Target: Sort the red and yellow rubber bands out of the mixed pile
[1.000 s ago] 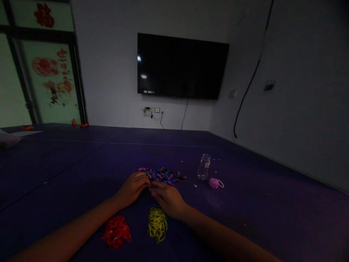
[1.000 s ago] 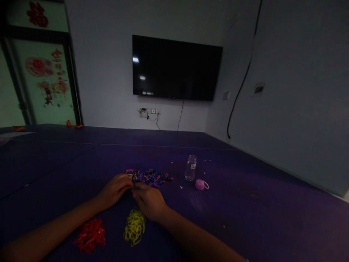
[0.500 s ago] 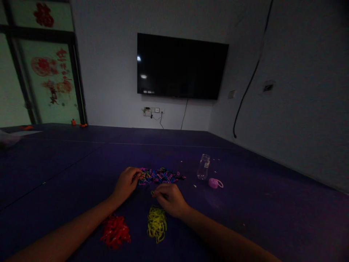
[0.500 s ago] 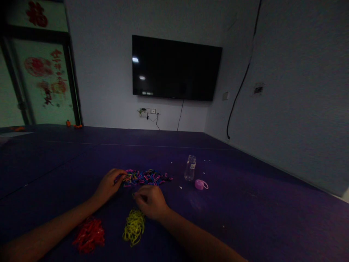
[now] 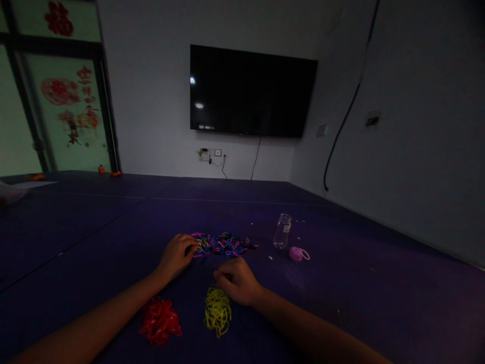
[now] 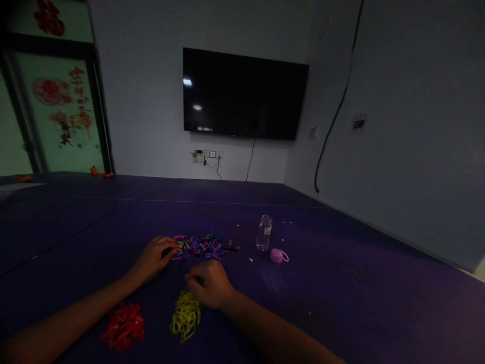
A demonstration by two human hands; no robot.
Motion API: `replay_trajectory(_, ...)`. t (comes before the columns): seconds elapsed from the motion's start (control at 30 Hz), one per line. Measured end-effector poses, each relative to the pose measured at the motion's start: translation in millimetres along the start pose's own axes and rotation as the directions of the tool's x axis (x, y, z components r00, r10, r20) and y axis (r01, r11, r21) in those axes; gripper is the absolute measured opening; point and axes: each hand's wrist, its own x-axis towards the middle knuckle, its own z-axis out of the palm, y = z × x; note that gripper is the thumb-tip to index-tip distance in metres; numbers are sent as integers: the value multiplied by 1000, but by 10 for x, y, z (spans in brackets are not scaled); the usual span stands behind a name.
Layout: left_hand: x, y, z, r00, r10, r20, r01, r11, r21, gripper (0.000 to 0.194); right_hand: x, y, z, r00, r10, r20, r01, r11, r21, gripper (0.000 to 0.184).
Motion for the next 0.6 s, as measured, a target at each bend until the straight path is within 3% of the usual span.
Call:
replay_trajectory(0.2,-12,-8,16,998,56,-26,-56,998,-6,15,6,-7,0,999,41,-21,-42,997,-67,32)
replay_trajectory(0.6,-7,-24,32,999,47,18,-47,999,7,14,6,23,18,999,44,-5,-44,994,-104,33)
